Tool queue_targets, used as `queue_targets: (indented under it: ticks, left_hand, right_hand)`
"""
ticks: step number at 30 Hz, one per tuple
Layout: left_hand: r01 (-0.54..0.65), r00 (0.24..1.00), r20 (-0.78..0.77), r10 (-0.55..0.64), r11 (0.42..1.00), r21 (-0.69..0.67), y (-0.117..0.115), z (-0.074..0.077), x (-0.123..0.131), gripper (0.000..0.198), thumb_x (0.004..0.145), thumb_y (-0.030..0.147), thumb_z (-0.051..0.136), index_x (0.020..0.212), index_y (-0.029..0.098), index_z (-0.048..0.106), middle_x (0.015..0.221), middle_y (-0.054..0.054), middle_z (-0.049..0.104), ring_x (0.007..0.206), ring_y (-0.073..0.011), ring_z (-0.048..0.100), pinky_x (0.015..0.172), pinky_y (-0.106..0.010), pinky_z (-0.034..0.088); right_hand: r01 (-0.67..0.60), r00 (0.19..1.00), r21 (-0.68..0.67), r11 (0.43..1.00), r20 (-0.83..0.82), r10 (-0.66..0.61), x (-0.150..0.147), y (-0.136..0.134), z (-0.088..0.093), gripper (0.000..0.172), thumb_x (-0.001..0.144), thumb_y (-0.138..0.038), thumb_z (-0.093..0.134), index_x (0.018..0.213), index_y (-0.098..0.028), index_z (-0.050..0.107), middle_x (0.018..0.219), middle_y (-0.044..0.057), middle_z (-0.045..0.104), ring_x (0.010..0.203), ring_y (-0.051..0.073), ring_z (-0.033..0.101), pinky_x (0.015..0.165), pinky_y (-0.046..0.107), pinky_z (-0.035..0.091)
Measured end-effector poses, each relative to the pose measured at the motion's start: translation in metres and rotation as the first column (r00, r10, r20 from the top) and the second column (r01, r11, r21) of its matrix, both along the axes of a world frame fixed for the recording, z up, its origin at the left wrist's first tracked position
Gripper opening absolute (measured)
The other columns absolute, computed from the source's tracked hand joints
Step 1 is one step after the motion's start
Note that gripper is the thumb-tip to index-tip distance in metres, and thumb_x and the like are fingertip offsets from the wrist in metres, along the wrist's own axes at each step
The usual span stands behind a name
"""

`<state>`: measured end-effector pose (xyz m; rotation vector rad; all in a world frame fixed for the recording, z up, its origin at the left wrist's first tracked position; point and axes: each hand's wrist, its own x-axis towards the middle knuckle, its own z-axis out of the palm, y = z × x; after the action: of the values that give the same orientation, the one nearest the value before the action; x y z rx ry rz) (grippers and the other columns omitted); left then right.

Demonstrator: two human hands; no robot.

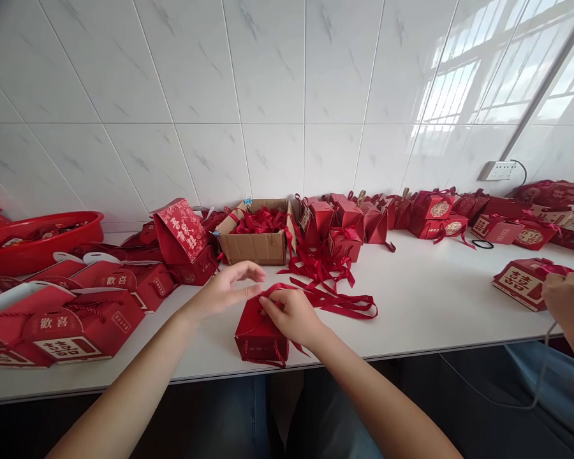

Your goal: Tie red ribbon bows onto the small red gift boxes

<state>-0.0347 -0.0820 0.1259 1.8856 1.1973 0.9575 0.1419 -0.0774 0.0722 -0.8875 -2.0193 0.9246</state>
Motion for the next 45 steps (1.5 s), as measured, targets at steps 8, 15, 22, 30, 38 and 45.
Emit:
queue_targets:
  ticks: [8,15,22,30,38,45]
  left_hand:
    - [-0.133,0.991,-0.021,0.134,0.991,0.032,-0.008,-0.033,-0.005,0.021,0.072,0.036,0.069,0.078,0.017,0.071,0.085,-0.006,0.073,0.085,-0.0196,0.066,0.082,-0.03,0.051]
    - [-0.108,0.994,-0.008,0.11,0.984,0.14,-0.013,-0.038,0.002,0.019,0.078,0.035,0.064,0.078,0.017,0.058,0.084,-0.002,0.066,0.085,-0.0147,0.062,0.084,-0.027,0.049]
    - [-0.115,0.986,0.11,0.122,0.991,-0.069,-0.01,-0.042,0.003,0.024,0.072,0.036,0.07,0.084,0.016,0.062,0.088,-0.005,0.069,0.088,-0.0171,0.065,0.084,-0.029,0.051]
    - [-0.16,0.979,0.126,0.161,0.987,-0.021,-0.014,-0.046,0.006,0.023,0.072,0.037,0.07,0.076,0.015,0.063,0.08,-0.004,0.069,0.079,-0.0162,0.065,0.077,-0.027,0.052]
    - [-0.185,0.971,0.147,0.189,0.982,-0.043,-0.011,-0.043,0.009,0.02,0.071,0.032,0.071,0.076,0.016,0.062,0.078,-0.002,0.068,0.08,-0.0151,0.065,0.079,-0.026,0.051]
    - [-0.15,0.98,0.122,0.159,0.986,-0.074,-0.011,-0.041,0.009,0.018,0.073,0.031,0.069,0.081,0.016,0.065,0.085,-0.003,0.07,0.086,-0.0161,0.066,0.082,-0.026,0.052]
  right_hand:
    - [-0.005,0.997,-0.142,0.99,-0.08,-0.007,0.004,0.0,0.002,0.041,0.087,-0.045,0.048,0.059,-0.016,0.055,0.056,0.0,0.048,0.053,0.01,0.037,0.048,0.023,0.026]
    - [0.11,0.987,-0.153,0.982,-0.102,-0.126,0.001,0.003,-0.002,0.039,0.081,-0.046,0.055,0.056,-0.017,0.047,0.053,-0.002,0.039,0.052,0.009,0.032,0.047,0.023,0.022]
    - [0.039,0.972,-0.181,0.983,-0.222,-0.08,-0.001,0.004,-0.006,0.027,0.078,-0.04,0.061,0.071,-0.019,0.045,0.065,0.001,0.059,0.057,0.012,0.051,0.051,0.023,0.034]
    - [0.076,0.94,-0.206,0.976,-0.313,-0.139,-0.002,0.006,-0.015,0.031,0.078,-0.04,0.065,0.088,-0.022,0.042,0.062,-0.002,0.063,0.049,0.01,0.05,0.048,0.022,0.034]
    - [0.098,0.995,0.218,0.971,-0.001,-0.1,0.005,-0.009,0.001,0.025,0.08,-0.016,0.054,0.099,-0.018,0.071,0.087,0.006,0.065,0.077,0.015,0.06,0.067,0.027,0.048]
    - [0.21,0.962,0.449,0.869,0.065,-0.266,0.004,-0.008,-0.009,0.023,0.084,-0.022,0.057,0.1,-0.021,0.073,0.104,0.013,0.056,0.102,0.026,0.054,0.084,0.04,0.05]
